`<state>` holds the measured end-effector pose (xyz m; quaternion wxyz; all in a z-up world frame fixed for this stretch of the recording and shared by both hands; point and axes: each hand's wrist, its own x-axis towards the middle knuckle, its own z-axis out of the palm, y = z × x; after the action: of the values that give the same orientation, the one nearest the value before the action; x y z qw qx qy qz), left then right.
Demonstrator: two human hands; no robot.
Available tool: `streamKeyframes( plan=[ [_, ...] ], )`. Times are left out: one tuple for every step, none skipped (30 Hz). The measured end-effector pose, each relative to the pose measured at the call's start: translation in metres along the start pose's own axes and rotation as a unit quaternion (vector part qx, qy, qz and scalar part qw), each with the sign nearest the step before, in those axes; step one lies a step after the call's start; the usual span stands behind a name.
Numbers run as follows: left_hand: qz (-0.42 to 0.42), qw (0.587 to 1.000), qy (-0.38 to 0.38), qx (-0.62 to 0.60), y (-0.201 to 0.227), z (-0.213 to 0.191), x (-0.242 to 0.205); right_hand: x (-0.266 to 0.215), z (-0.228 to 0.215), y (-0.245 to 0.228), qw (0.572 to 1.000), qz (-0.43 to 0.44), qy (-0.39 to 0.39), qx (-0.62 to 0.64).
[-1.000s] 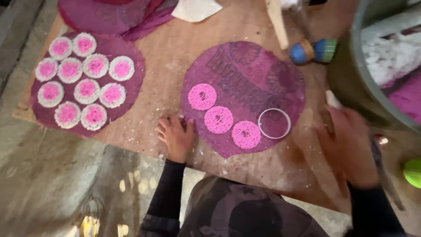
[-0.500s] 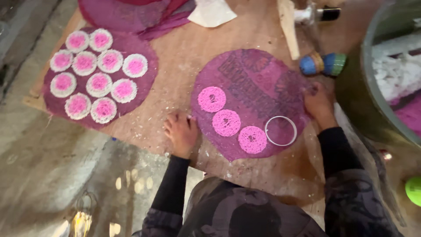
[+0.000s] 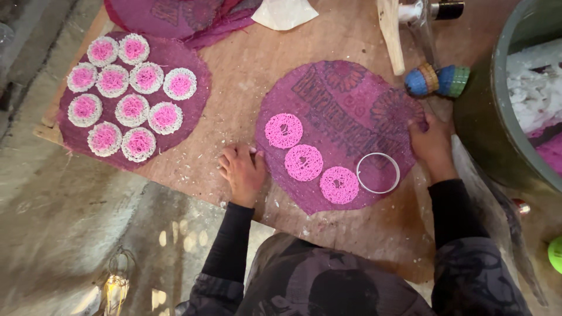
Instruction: The person applies white and pink paste onto purple dough circles using a wooden tool and a plastic cylinder, then arranges the circles on a larger purple dough sheet.
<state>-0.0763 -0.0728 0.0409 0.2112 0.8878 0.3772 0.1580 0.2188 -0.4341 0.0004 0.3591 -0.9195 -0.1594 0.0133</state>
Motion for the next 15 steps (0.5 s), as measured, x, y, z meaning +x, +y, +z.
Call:
streamKeyframes(
  plan=[
    [0.002, 1.000, 0.002, 0.004, -0.001, 0.001, 0.001, -0.001, 0.000, -0.002, 1.000, -0.010, 0.006, -0.016],
    [0.004, 1.000, 0.004, 0.007, -0.002, 0.003, 0.002, -0.002, 0.001, -0.004, 0.999, -0.019, 0.012, -0.033],
    [0.006, 1.000, 0.006, 0.011, -0.003, 0.005, 0.002, -0.003, 0.001, -0.006, 0.998, -0.029, 0.018, -0.050],
    [0.012, 1.000, 0.007, 0.009, -0.004, 0.008, 0.003, -0.004, 0.002, -0.006, 0.998, -0.029, 0.023, -0.052],
    [0.018, 1.000, 0.008, 0.007, -0.006, 0.010, 0.003, -0.004, 0.002, -0.007, 0.998, -0.029, 0.028, -0.054],
    [0.025, 1.000, 0.010, 0.004, -0.007, 0.012, 0.005, -0.003, 0.002, -0.007, 0.997, -0.029, 0.034, -0.056],
    [0.031, 0.999, 0.003, 0.009, -0.010, 0.013, 0.005, -0.005, 0.002, -0.007, 0.999, -0.024, 0.028, -0.029],
    [0.038, 0.999, -0.003, 0.014, -0.012, 0.014, 0.006, -0.006, 0.002, -0.006, 1.000, -0.020, 0.023, -0.003],
    [0.045, 0.999, -0.010, 0.019, -0.014, 0.015, 0.007, -0.007, 0.000, -0.005, 0.999, -0.016, 0.019, 0.023],
    [0.059, 0.998, -0.036, -0.008, -0.016, 0.015, 0.009, -0.008, -0.001, -0.004, 1.000, -0.021, 0.017, 0.010],
    [0.073, 0.995, -0.062, -0.034, -0.019, 0.015, 0.013, -0.009, -0.002, -0.003, 1.000, -0.025, 0.015, -0.002],
    [0.087, 0.991, -0.088, -0.060, -0.022, 0.015, 0.018, -0.010, -0.003, -0.003, 0.999, -0.030, 0.013, -0.014],
    [0.093, 0.990, -0.086, -0.067, -0.024, 0.016, 0.024, -0.012, -0.005, -0.003, 1.000, -0.022, 0.010, -0.015],
    [0.100, 0.989, -0.084, -0.073, -0.025, 0.016, 0.033, -0.016, -0.007, -0.003, 1.000, -0.015, 0.007, -0.017],
    [0.107, 0.988, -0.081, -0.079, -0.025, 0.017, 0.043, -0.021, -0.010, -0.004, 1.000, -0.007, 0.004, -0.018]
  ],
)
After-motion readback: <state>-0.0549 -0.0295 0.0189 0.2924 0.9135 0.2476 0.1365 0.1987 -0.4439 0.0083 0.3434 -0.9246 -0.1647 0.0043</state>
